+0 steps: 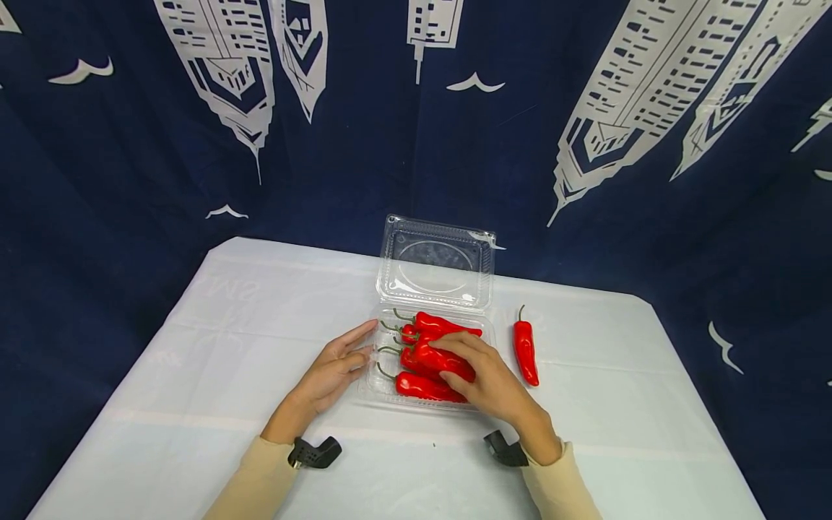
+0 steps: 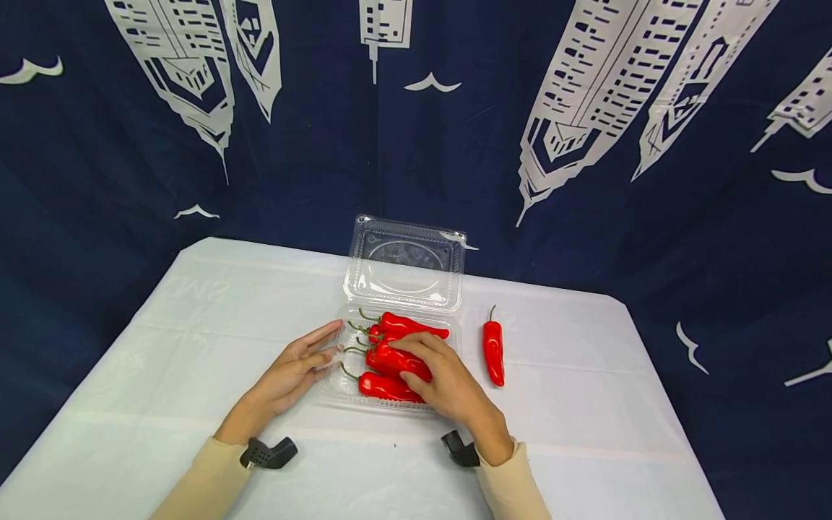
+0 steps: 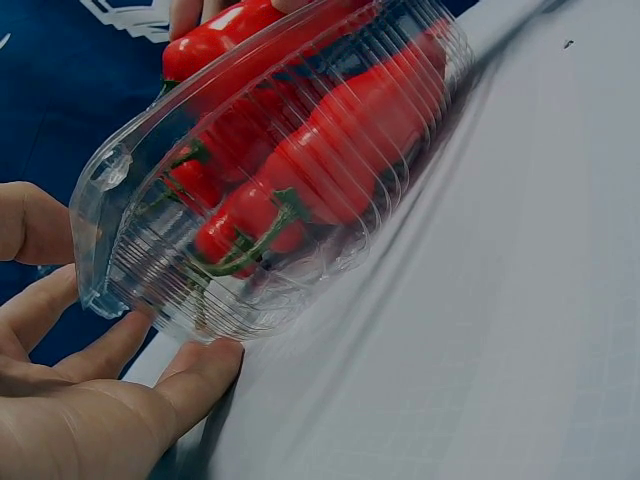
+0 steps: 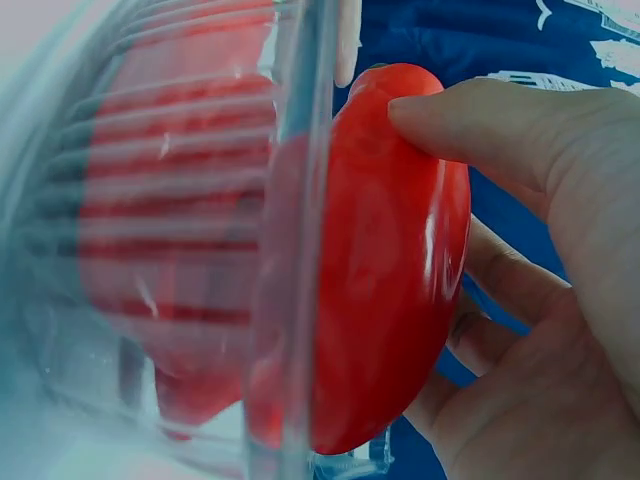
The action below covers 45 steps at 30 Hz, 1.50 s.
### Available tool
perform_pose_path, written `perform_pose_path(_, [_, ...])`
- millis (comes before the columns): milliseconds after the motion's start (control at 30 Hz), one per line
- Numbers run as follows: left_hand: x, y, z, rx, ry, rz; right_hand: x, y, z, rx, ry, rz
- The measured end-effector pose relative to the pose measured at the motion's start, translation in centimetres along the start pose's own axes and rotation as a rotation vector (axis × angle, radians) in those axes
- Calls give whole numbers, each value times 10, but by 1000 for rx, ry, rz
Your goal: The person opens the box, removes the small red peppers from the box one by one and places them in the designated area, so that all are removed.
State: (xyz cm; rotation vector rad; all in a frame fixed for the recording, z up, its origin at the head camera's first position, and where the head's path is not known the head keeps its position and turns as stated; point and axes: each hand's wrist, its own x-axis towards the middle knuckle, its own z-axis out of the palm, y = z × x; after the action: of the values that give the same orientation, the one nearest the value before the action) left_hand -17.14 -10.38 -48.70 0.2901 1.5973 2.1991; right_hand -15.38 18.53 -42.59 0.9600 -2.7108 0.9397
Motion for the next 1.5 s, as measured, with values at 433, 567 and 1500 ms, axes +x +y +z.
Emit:
perform_pose_path(433, [0, -1, 0, -2, -4, -1, -5, 8, -17, 11, 83, 18])
perform_pose_path(567, [0, 1, 1, -9, 0, -4, -7, 13, -24, 14, 109, 10])
perform_pose_path(1500, [0, 0, 0, -14, -4, -2, -36, 65, -72, -75, 299, 280])
